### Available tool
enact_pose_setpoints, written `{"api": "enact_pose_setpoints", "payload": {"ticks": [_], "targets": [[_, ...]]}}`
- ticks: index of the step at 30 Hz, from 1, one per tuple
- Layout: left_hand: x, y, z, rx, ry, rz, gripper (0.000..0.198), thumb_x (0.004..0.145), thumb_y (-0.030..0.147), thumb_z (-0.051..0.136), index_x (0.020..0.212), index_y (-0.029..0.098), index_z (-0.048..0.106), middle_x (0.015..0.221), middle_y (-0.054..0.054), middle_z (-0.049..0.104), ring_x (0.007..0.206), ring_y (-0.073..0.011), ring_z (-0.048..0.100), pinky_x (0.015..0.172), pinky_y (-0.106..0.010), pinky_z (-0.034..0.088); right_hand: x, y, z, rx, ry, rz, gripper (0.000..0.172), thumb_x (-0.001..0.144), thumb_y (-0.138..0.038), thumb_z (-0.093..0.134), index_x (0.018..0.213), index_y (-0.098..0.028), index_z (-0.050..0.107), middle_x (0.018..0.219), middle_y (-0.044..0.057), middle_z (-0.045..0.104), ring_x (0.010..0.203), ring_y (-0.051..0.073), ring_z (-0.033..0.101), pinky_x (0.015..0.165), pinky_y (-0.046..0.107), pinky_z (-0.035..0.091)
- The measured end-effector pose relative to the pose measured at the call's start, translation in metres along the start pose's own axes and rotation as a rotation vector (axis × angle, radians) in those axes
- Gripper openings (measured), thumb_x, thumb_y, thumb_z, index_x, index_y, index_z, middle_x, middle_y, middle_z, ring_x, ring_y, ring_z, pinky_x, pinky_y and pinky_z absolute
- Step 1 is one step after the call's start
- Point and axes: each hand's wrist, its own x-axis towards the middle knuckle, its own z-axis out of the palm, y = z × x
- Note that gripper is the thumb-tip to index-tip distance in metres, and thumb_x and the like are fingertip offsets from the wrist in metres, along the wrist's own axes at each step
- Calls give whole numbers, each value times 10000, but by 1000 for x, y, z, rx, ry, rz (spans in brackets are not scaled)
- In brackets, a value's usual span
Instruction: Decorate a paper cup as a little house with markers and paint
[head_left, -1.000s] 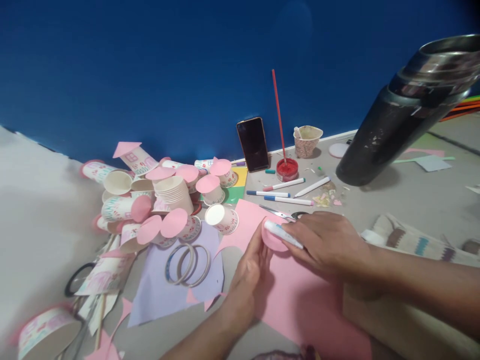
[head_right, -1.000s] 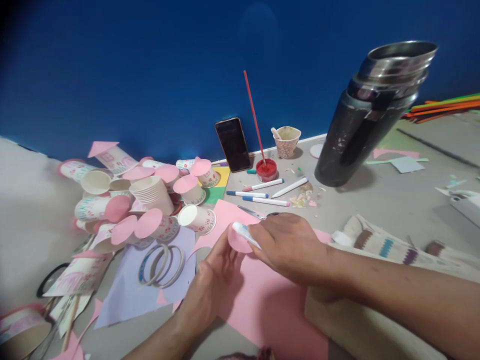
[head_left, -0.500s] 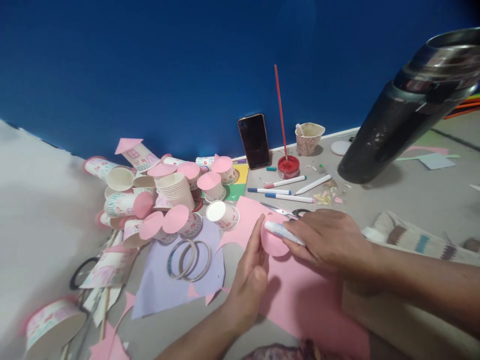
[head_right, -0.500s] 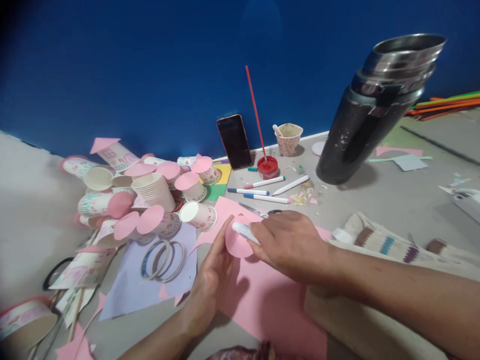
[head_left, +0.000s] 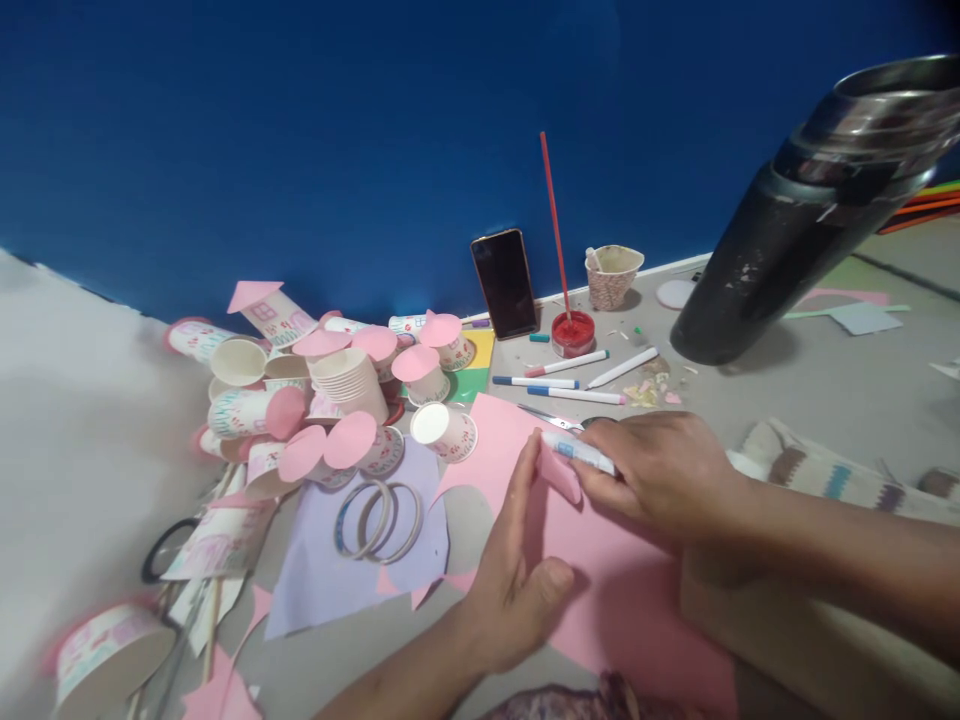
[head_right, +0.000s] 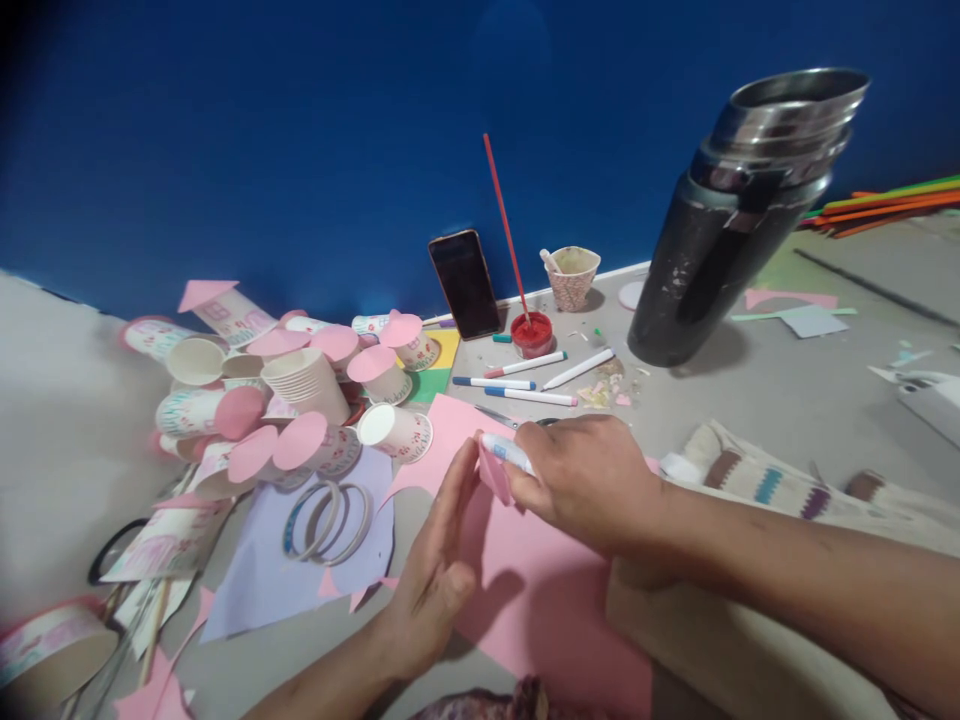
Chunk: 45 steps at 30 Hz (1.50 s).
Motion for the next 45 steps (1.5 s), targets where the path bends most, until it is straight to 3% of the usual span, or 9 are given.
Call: {"api": "enact_pose_setpoints", "payload": {"ticks": [5, 10, 15, 17, 19, 24, 33, 41, 45], "targets": [[0, -3, 2, -2, 17, -11, 952, 1002, 682, 600, 1752, 300, 156, 1858, -102, 68, 1714, -390, 17, 1401, -571, 83, 1, 10, 3, 36, -74, 93, 302, 982, -441, 620, 752, -249, 648, 556, 46, 695, 470, 222, 581, 557, 369, 236], [0, -10, 4, -58, 109, -40, 868, 996, 623, 662, 1704, 304, 275, 1804, -167, 266, 1678, -401, 238, 1360, -624, 221, 9, 15, -1, 214, -177, 269, 266, 956, -415, 637, 751, -261, 709, 605, 16, 722, 533, 211, 626, 558, 335, 294], [9, 14, -13, 160, 560, 0, 677, 931, 508, 771, 1510, 308, 483, 1615, -149, 472, 1443, -388, 545, 1200, -604, 464, 14, 23, -1, 353, -172, 361, 382, 977, -493, 602, 684, -261, 675, 588, -7, 695, 500, 182, 568, 530, 317, 325], [15, 25, -32, 329, 790, 44, 709, 876, 474, 814, 1481, 302, 487, 1557, -132, 494, 1400, -369, 555, 1190, -591, 462, 14, 27, 1, 367, -150, 369, 377, 975, -506, 608, 695, -267, 687, 576, -11, 685, 488, 184, 554, 517, 318, 334], [21, 31, -53, 470, 900, -1, 715, 854, 421, 821, 1474, 293, 487, 1560, -127, 481, 1442, -358, 513, 1234, -584, 407, 12, 31, 5, 380, -127, 364, 336, 975, -492, 623, 738, -274, 721, 599, -8, 706, 506, 197, 583, 516, 321, 354], [26, 15, -84, 524, 853, -123, 695, 795, 327, 816, 1412, 240, 508, 1532, -150, 497, 1490, -366, 459, 1245, -592, 360, 10, 35, 13, 383, -96, 338, 243, 979, -449, 652, 851, -277, 767, 684, 11, 769, 553, 220, 657, 523, 327, 382], [25, 1, -81, 509, 785, -85, 617, 851, 347, 772, 1416, 278, 535, 1492, -107, 570, 1434, -329, 505, 1214, -553, 386, 18, 32, 5, 433, -274, 419, 347, 976, -522, 594, 793, -266, 740, 706, 28, 771, 574, 224, 636, 580, 349, 392], [31, -5, -92, 588, 828, -15, 539, 826, 340, 761, 1336, 273, 600, 1409, -104, 625, 1362, -322, 577, 1160, -541, 450, 16, 34, 8, 489, -270, 412, 381, 971, -566, 567, 809, -267, 740, 708, 52, 775, 559, 234, 619, 576, 354, 386], [33, 3, -86, 633, 804, 29, 431, 816, 321, 745, 1232, 258, 652, 1325, -92, 620, 1270, -310, 618, 1111, -533, 490, 16, 34, 8, 518, -222, 419, 313, 940, -538, 626, 973, -270, 784, 691, 34, 759, 538, 235, 623, 569, 352, 416]]}}
